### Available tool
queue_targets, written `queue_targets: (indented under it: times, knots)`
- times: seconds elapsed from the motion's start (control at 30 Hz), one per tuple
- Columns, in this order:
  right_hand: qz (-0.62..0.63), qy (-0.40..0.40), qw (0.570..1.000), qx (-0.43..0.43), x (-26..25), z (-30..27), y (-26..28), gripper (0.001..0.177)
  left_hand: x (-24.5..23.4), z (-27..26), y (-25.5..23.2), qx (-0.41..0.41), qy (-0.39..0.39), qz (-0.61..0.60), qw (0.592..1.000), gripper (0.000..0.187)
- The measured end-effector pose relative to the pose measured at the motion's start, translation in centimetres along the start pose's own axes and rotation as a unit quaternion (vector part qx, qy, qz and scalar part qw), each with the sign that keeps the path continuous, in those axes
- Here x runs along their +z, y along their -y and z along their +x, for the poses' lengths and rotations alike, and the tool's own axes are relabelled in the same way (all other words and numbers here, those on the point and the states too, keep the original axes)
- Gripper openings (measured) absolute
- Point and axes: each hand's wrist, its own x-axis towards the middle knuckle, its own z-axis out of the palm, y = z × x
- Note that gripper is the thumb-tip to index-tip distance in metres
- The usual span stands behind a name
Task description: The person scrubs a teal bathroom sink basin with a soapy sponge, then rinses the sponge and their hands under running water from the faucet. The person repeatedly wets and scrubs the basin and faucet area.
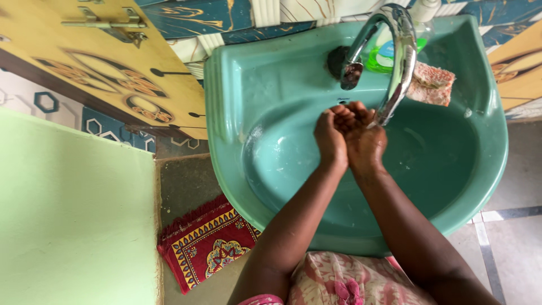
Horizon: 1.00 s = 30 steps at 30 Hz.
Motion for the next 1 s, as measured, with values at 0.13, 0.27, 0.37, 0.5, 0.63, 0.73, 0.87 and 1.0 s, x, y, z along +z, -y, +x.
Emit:
queue_targets:
  times: [0.13, 0.27, 0.37, 0.5, 0.63, 0.73, 0.87, 1.0]
  knots:
    - [0.025, -0.059, 0.998, -0.015, -1.8, -1.0, 3.3, 0.038, 2.1, -2.1, 1.6, -0.021, 0.021, 0.043, 0.999, 0.031]
    - [0.039, -0.045, 0.997, -0.044, -3.4, -0.7, 5.0, 0.036, 4.4, -3.4, 1.8, -0.014, 0.023, 0.12, 0.992, 0.031]
    - [0.068, -0.006, 0.996, -0.054, -4.3, -0.5, 5.1, 0.037, 5.0, -3.8, 1.5, -0.044, 0.032, 0.093, 0.994, 0.029]
    - [0.035, -0.042, 0.997, -0.054, -4.5, -0.3, 5.0, 0.036, 5.0, -3.6, 1.6, -0.04, 0.019, 0.093, 0.995, 0.028]
    - [0.04, -0.065, 0.996, -0.045, -3.1, -0.4, 4.9, 0.035, 4.7, -3.2, 1.6, -0.043, 0.006, 0.079, 0.996, 0.027]
    - [0.048, -0.046, 0.997, -0.035, -1.7, -0.8, 4.8, 0.036, 4.6, -2.9, 1.1, -0.053, 0.007, 0.057, 0.997, 0.027]
    - [0.029, -0.034, 0.999, -0.021, -0.7, -1.2, 4.6, 0.043, 4.1, -2.8, 1.1, -0.059, 0.013, 0.034, 0.998, 0.028]
    - [0.055, -0.053, 0.997, -0.02, -0.4, -0.9, 3.9, 0.043, 3.6, -2.2, 1.0, -0.046, 0.003, 0.028, 0.999, 0.028]
